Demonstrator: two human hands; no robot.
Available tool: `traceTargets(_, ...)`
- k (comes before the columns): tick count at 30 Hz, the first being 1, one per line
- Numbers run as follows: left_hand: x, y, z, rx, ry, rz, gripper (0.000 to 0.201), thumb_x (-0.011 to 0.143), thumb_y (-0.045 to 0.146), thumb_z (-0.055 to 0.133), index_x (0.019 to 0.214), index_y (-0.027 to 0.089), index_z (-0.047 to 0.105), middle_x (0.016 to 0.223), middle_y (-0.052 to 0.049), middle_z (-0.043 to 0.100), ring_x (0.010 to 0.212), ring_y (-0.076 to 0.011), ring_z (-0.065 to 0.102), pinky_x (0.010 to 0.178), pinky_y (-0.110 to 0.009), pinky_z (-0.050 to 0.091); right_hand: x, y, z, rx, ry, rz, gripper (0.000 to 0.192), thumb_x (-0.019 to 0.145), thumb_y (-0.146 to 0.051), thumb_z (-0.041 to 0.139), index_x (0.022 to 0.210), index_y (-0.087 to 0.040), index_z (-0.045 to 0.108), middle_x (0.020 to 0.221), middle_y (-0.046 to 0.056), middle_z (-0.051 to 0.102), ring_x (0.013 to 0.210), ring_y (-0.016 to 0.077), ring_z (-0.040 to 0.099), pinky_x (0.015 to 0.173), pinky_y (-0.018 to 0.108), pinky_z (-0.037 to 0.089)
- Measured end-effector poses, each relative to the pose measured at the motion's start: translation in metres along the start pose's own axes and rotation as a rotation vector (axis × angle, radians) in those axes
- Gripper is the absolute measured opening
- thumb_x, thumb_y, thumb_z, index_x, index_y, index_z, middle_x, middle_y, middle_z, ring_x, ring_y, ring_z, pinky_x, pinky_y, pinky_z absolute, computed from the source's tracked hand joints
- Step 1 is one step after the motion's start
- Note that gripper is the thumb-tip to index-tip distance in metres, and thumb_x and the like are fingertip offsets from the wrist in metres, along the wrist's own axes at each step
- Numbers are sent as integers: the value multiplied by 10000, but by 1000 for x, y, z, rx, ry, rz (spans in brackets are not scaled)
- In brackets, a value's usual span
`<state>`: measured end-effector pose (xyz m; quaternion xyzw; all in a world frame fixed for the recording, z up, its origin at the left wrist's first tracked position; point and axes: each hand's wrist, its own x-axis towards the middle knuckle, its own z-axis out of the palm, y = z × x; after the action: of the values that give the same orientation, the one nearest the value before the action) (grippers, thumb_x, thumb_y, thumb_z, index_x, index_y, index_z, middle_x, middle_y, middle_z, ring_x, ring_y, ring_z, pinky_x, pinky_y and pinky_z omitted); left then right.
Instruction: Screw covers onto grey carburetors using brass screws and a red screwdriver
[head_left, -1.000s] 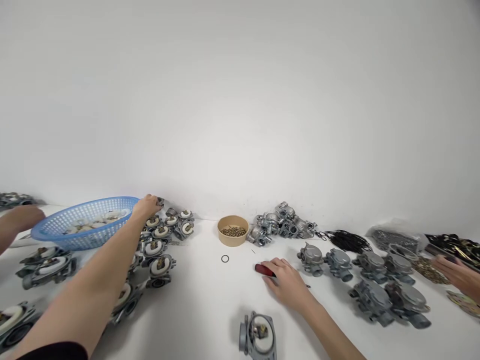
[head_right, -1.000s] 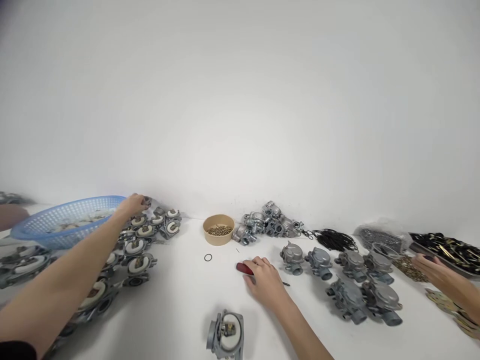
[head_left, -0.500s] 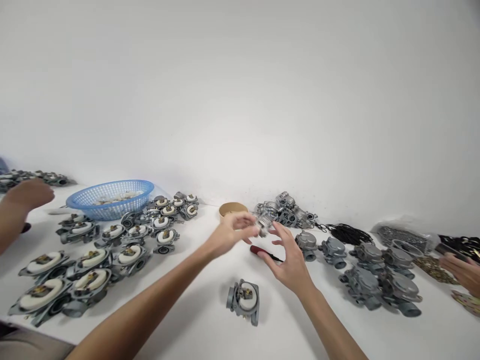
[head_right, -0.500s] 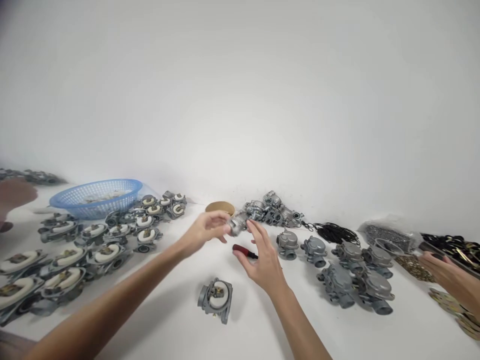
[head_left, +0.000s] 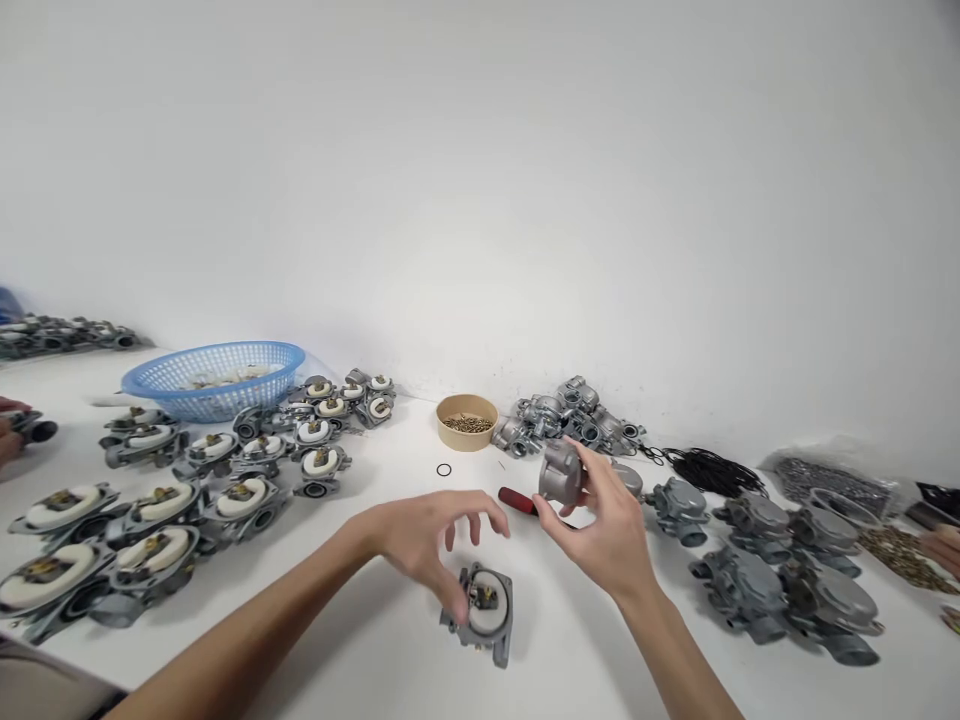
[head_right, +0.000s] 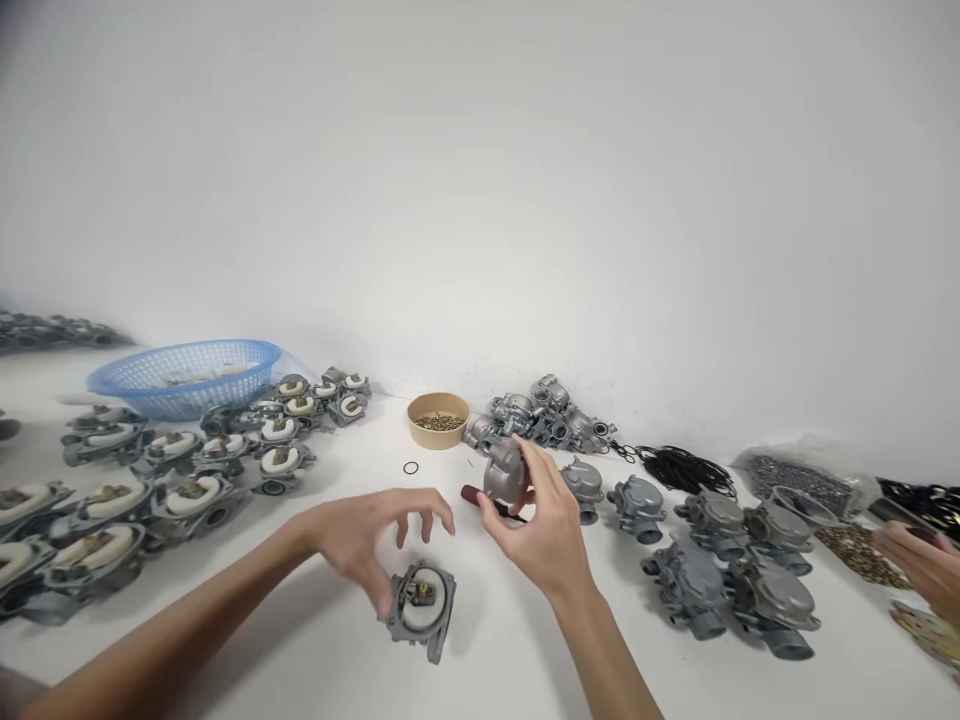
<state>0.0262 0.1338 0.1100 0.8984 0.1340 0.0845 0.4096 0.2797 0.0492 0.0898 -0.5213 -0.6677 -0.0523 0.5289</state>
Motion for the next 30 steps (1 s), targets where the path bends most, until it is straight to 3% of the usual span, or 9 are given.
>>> traceTargets(3,2,4,13,126,-39,-20,779,544,558,977,1225,323,683,1189,-39,747,998,-283,704,909,-370,542,2,0,-7,-22,-25,91,668,833,-395,784,1434,-217,552,1141,116,753,600,166,667,597,340,643)
traceTargets(7,7,2,25,159,-9,-53,658,596,471,950,1196,330,720,1086,6,800,937,-269,746,975,-371,526,0,-7,-7,27,-49,122,674,832,-418,779,1431,-226,535,989,67,776,531,152,636,537,312,601)
traceTargets(10,12,-5,27,164,117,-75,643,626,443,916,1224,309,720,1149,-9,786,1002,-276,735,1002,-369,520,-3,-13,-4,57,-84,91,655,849,-430,774,1428,-233,540,987,63,775,624,179,682,580,315,612)
traceTargets(14,18,-19,27,123,312,-153,620,680,454,873,1245,264,704,1137,-42,762,1066,-296,696,944,-368,534,-7,-18,2,32,-168,-15,672,856,-456,774,1456,-248,554,1208,112,752,848,237,737,668,338,632)
traceTargets(20,20,-37,26,-88,275,-151,493,707,481,881,1080,215,699,974,-23,705,811,-204,647,688,-292,491,-16,-13,19,-59,-288,-52,714,842,-441,774,1494,-247,557,1153,114,762,978,290,735,839,424,633)
traceTargets(22,21,-40,29,-157,276,-134,600,699,455,899,1191,216,652,1024,-40,706,838,-213,657,707,-306,497,-17,-9,24,-68,-318,-14,736,831,-440,778,1504,-239,557,1134,111,764,981,293,733,859,438,629)
traceTargets(26,21,-41,34,-335,266,-92,965,699,372,925,1508,279,408,1166,-88,717,970,-256,693,770,-341,517,-17,-8,28,-48,-395,41,691,835,-420,767,1482,-254,587,1209,99,757,1106,306,706,924,444,611)
traceTargets(30,22,-44,35,-412,268,-83,1109,658,337,961,1573,292,338,1224,-118,698,1059,-282,684,827,-369,523,-15,-13,27,-6,-409,102,594,838,-419,765,1404,-278,651,1222,80,758,1143,309,693,937,450,597)
